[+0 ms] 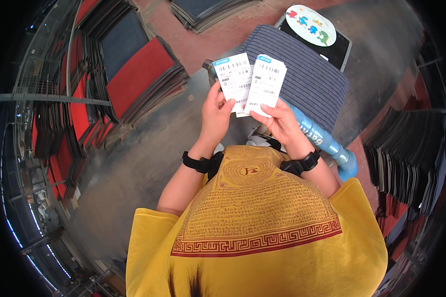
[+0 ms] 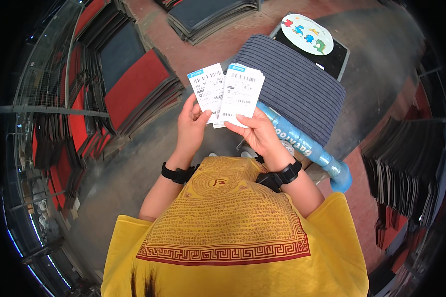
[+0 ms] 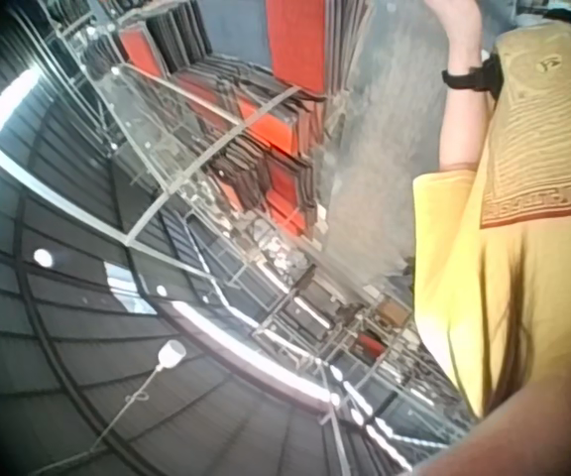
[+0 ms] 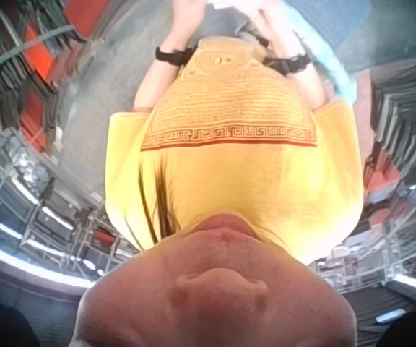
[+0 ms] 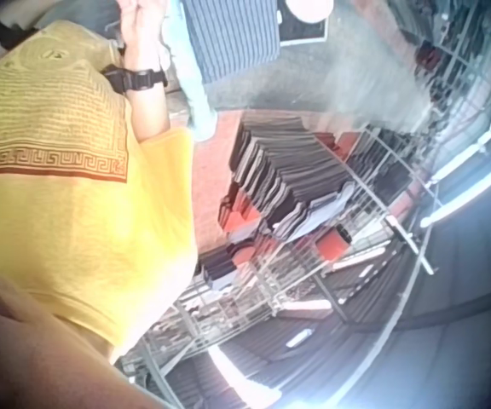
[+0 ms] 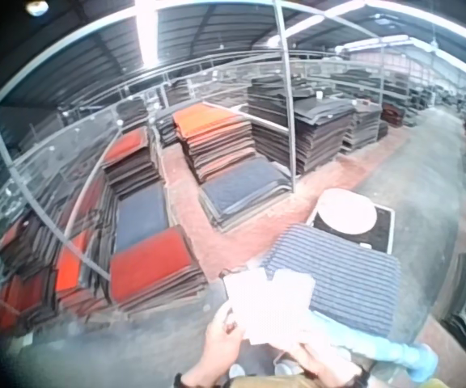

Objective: Picking up grey foam mats from a stack, placing them on a sorting surface, and checking labels.

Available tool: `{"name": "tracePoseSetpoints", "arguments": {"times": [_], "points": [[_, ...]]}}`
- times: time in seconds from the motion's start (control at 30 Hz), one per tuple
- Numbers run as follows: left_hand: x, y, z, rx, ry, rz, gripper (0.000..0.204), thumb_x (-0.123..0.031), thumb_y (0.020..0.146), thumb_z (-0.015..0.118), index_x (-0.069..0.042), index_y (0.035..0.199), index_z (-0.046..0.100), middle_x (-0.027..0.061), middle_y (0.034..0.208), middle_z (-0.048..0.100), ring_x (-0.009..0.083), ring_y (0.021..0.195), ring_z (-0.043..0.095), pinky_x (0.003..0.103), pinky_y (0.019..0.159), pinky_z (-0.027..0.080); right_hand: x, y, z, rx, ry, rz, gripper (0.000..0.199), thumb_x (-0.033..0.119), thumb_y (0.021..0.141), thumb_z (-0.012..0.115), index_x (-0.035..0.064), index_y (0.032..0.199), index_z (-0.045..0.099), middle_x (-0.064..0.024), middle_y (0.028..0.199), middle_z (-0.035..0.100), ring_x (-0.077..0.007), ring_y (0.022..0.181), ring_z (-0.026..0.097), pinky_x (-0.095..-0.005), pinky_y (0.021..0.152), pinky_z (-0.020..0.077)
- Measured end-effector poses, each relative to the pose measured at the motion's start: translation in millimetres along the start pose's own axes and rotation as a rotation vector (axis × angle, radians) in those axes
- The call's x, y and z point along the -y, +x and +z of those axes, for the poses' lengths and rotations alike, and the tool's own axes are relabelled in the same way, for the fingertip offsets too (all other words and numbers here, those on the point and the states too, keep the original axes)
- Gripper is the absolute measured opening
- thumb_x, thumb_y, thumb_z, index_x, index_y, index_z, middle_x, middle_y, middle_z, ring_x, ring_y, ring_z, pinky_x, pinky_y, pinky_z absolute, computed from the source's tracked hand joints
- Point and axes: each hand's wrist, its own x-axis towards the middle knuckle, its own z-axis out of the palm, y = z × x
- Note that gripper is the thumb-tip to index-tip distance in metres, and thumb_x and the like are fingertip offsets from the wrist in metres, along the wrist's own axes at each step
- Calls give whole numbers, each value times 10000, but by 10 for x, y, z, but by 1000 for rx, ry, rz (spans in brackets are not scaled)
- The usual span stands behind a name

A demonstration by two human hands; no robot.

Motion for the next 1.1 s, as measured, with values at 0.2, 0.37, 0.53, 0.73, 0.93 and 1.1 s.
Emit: {"name": "tracePoseSetpoints", "arguments": {"times": [0.2,0.37,0.53,0.73,0.93,1.1], "points": [[-95,-35,15,4,38,-4,650,80,892,506,17,1465,205,178,1190,608,194,1088,600,314,913,480,-17,-18,2,23,32,-17,427,-71,908,492,-58,1323,392,-218,1291,517,-311,1146,576,-399,931,557],[-186,-30,-34,-78,215,112,729,109,870,482,-70,1503,167,172,1199,608,198,1087,597,302,916,463,-34,-21,78,-96,-146,-92,412,-66,905,504,-39,1307,418,-185,1258,545,-278,1107,600,-373,892,577],[-193,35,-373,-135,1021,229,343,97,829,484,-11,1127,616,101,1010,647,195,975,618,313,834,465,-24,9,140,-136,-275,-143,368,-62,899,522,-33,1259,451,-160,1209,580,-248,1064,622,-332,837,595],[-140,-2,107,-8,719,54,105,-90,833,669,7,831,630,62,860,608,132,764,537,290,674,436,-2,12,108,-165,-396,-175,335,-65,897,518,-39,1228,471,-157,1203,585,-230,1047,628,-322,821,598],[-51,40,86,24,548,112,103,-70,870,612,31,887,623,95,902,623,140,819,561,287,723,449,30,21,34,-133,-296,-178,328,-54,910,486,-47,1237,466,-160,1207,583,-231,1044,629,-327,839,591],[-281,58,-14,-240,651,217,452,16,876,521,-27,1323,466,147,1084,622,227,946,616,320,839,472,31,19,70,-144,-303,-187,322,-56,913,477,-53,1235,465,-158,1205,584,-231,1041,630,-329,843,589]]}}
